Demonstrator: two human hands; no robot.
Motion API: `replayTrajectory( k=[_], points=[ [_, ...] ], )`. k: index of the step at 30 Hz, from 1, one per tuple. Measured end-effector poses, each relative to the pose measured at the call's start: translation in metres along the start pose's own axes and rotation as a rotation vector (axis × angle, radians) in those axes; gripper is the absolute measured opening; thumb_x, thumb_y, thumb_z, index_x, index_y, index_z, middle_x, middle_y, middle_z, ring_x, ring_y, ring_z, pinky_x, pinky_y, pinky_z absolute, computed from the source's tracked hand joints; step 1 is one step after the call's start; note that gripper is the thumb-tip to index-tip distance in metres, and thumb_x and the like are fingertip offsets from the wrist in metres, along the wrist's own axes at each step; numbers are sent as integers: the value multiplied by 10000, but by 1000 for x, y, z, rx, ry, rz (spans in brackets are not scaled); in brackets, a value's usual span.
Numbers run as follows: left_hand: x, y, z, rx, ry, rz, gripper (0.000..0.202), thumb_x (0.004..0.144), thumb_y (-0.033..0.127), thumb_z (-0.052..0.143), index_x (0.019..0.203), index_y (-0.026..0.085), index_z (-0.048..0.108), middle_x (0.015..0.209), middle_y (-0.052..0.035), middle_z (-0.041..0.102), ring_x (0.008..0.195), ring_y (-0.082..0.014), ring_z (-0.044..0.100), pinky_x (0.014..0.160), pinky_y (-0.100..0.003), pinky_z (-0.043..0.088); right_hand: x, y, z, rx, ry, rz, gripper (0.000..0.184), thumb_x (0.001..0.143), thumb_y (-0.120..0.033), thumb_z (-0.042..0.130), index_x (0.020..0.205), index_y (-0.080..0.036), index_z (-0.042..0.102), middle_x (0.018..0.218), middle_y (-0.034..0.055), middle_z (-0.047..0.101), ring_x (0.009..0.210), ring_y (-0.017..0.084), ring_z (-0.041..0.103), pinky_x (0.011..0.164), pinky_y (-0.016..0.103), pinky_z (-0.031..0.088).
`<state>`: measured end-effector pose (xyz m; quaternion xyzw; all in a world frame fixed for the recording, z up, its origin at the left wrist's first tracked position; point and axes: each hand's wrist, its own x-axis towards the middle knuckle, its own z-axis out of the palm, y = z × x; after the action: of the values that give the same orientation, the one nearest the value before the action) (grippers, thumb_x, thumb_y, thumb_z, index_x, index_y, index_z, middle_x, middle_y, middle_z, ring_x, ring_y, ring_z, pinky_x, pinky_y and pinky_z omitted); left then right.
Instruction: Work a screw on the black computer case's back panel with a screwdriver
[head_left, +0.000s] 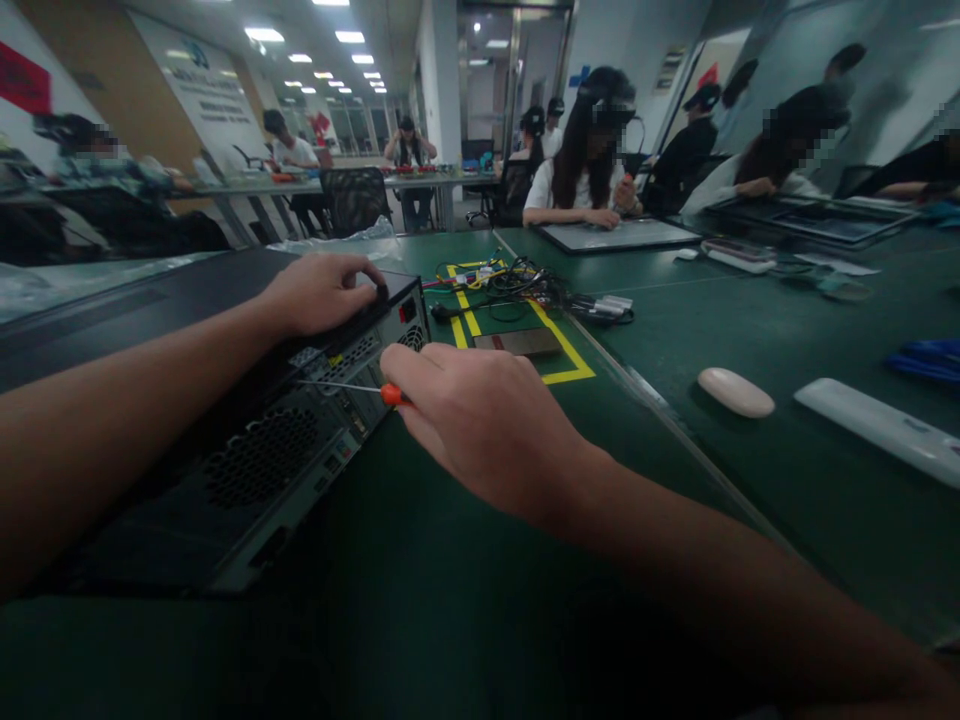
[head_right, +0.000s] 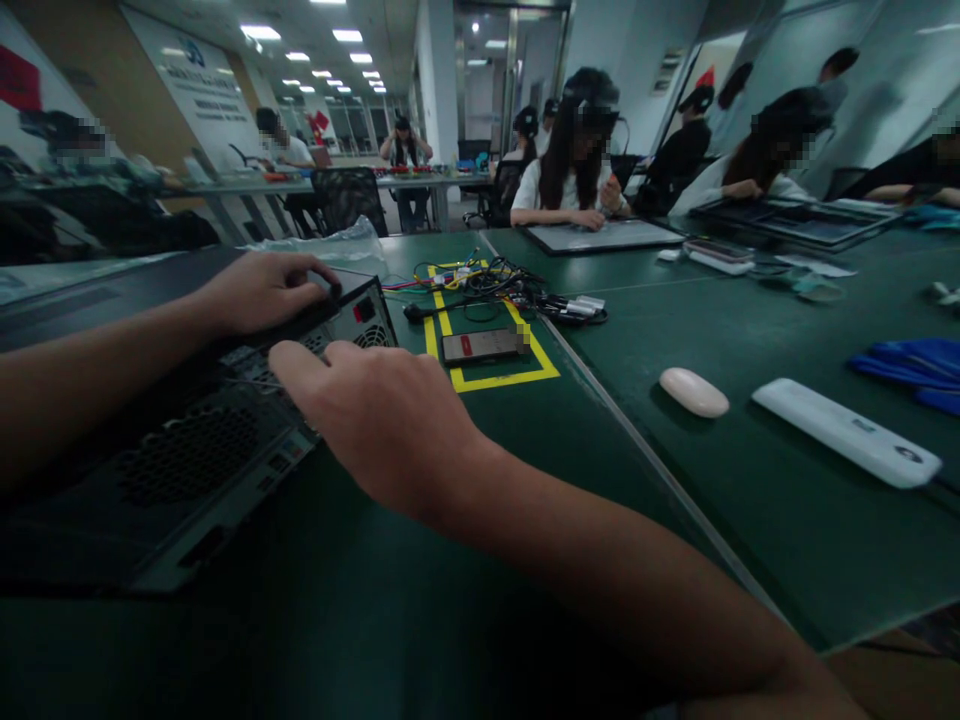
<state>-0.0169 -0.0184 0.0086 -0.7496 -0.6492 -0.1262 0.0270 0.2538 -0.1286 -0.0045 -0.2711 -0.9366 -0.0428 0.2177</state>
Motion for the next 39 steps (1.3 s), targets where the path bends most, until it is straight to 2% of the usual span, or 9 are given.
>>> replayTrajectory(
  k=[4,9,15,19,25,30,36,39],
  points=[
    [3,-4,3,-13,17,17,507,951,369,548,1313,125,805,872,-80,689,773,-241,565,764,-394,404,1,0,0,-10,-9,17,277,1112,-144,477,1281,-180,693,960,51,757,781,223,687,615,352,270],
    [6,-7,5,-16,29,9,490,924,400,570,1292,205,828,873,-87,689,800,-266,600,787,-402,434,1,-1,1,-32,-29,39,268,1112,-177,508,1329,-202,663,966,45,755,796,204,689,618,342,277],
    [3,-2,2,0,23,26,486,958,352,540,1308,145,806,896,-87,680,789,-238,560,785,-406,410,1,-6,-1,-58,-61,60,245,1106,-178,534,1311,-201,665,967,48,771,790,203,703,604,343,283],
    [2,-3,3,8,24,31,461,988,355,534,1295,149,809,817,-62,651,800,-234,555,776,-390,409,0,-8,-3,-75,-78,57,232,1102,-164,538,1290,-196,669,934,52,779,779,212,720,588,349,276],
    [5,-6,4,16,33,30,505,937,367,555,1311,146,813,875,-87,700,779,-252,596,770,-411,437,-2,-10,-2,-92,-46,48,210,1093,-145,526,1239,-181,673,931,63,789,774,241,730,587,350,278],
    [3,-3,2,29,31,24,518,945,380,538,1316,147,815,876,-92,702,787,-253,605,782,-416,443,1,-12,-3,-114,-74,89,134,1108,-227,560,1144,-174,677,942,74,800,825,265,772,578,356,300],
    [1,-2,0,35,24,32,527,934,391,554,1315,139,816,869,-82,692,782,-256,603,781,-417,446,1,-12,-1,-67,-44,98,363,1183,-337,437,1029,-168,718,999,99,809,959,268,797,612,362,356],
    [2,-3,1,34,33,36,524,937,396,561,1325,148,813,843,-73,690,797,-264,614,797,-420,462,0,-12,0,-43,-44,95,347,1185,-344,432,1076,-171,712,989,87,810,917,258,792,595,361,323]
  ],
)
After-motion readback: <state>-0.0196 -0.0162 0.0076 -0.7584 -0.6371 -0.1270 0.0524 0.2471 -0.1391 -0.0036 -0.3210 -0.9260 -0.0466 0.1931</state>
